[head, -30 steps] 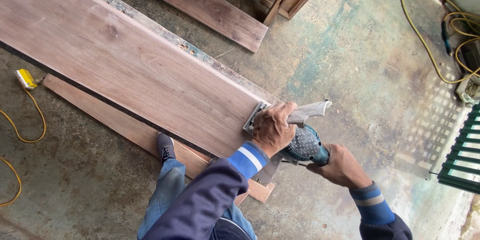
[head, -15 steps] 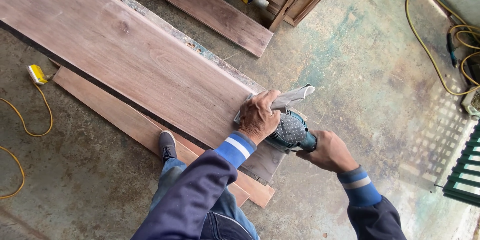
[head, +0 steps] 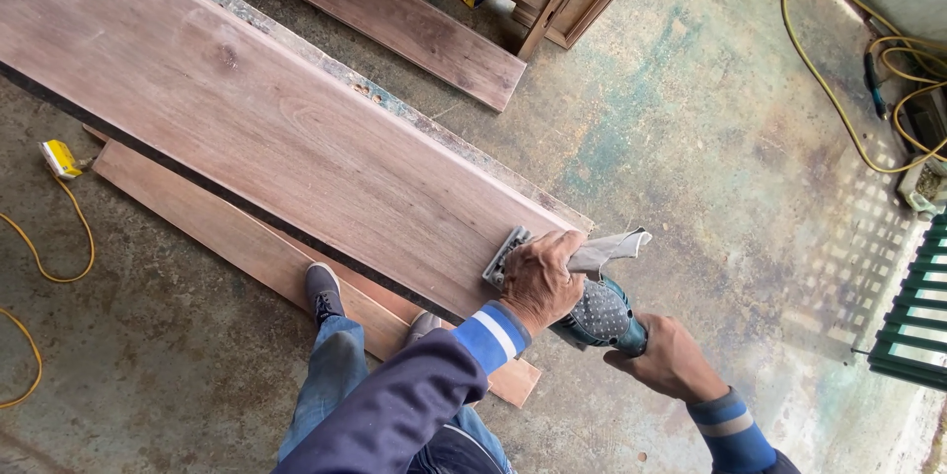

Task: A person is sanding a large wooden plank using an electric orbital sander and manual sandpaper to smooth the surface.

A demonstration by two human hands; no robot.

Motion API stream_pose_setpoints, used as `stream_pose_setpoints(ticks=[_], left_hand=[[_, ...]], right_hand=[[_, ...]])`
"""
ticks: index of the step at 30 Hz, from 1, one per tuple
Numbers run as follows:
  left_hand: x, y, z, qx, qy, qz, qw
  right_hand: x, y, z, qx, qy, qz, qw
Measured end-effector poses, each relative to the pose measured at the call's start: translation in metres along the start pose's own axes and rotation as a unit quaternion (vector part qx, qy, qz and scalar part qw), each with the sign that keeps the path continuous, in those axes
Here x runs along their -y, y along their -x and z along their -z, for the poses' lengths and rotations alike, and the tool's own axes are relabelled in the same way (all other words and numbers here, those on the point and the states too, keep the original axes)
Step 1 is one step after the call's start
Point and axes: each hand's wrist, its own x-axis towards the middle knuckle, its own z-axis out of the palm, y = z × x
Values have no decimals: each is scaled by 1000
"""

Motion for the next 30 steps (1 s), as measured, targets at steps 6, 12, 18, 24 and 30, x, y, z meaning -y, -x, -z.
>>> stream_pose_setpoints(ticks=[6,12,18,24,30], left_hand=[[1,33,23,-2,5,-16,1000],[7,51,52,-1,-3,23,1000],[32,44,73,-21,8,28,999],[57,28,106,-60,-6,23,998],[76,10,150,-74,-26,39,996]], right_hand=[[28,26,-23,21,-20,-27,999],[20,26,-74,39,-22,-58,997],[40,1,-90,52,-36,-78,995],[109,-11,-69,31,-3,-44,999],[174,-16,-65,-11,-29,-1,1000]])
